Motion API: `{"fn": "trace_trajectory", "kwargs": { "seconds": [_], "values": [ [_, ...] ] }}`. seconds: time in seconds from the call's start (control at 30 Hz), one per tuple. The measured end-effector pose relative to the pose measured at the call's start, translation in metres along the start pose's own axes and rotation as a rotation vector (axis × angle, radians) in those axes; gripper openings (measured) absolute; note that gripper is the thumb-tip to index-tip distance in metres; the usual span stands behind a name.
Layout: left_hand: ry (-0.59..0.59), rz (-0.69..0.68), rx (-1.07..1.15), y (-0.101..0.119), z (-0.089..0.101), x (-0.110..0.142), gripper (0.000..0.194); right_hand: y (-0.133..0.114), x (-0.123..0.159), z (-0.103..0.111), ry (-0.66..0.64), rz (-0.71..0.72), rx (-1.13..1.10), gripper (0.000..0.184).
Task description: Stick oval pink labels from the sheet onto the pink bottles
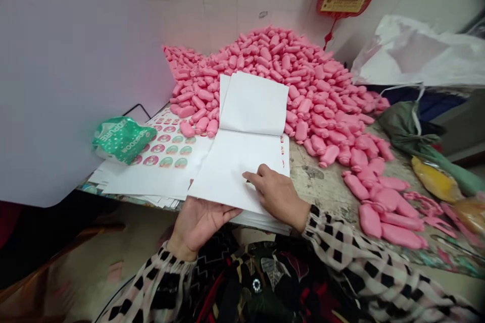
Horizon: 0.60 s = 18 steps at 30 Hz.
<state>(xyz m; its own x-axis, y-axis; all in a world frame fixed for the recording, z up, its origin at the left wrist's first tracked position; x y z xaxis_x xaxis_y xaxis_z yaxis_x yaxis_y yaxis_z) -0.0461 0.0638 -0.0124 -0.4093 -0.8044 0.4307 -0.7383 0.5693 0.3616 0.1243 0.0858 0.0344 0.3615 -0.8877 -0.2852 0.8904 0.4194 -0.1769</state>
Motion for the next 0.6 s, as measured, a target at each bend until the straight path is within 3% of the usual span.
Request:
{"fn": "trace_trajectory", "kwargs": {
  "seconds": [0.17,0.3,0.4,0.5,0.6],
  "values": [
    [0.060,0.028,0.063,0.007,0.004,-0.003,0.056,0.074,0.017,0.005,0.118,-0.348,0.080,0.033],
    [0.074,0.022,0.043,0.017,0.002,-0.007,0.061,0.130,0.038,-0.006,0.093,-0.564,0.147,0.027],
    [0.127,-0.027,0.013,0.031,0.002,-0.013,0.068,0.139,0.046,-0.010,0.073,-0.558,0.232,0.027],
    [0.197,0.016,-0.032,0.043,0.004,-0.019,0.077,0.132,0.044,-0.006,0.024,-0.485,0.337,0.028],
    [0.286,0.074,-0.029,0.052,0.005,-0.025,0.074,0.133,0.027,0.005,0.041,-0.458,0.224,0.025]
  ]
}}
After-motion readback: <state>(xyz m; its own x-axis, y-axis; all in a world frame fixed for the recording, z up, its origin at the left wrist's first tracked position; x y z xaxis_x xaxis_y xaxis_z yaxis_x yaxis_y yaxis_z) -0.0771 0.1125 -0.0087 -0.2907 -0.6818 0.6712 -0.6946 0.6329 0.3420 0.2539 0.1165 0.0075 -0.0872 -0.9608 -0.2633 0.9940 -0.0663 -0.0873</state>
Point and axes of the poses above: each hand's wrist, its own x-axis away from the middle knuckle, its own z-axis out of the back of the hand, y = z × x, the point moved 4 cm from there along -x, towards the middle knuckle, and after that the axes turned 12 degrees about y, right-handed, at the moved point
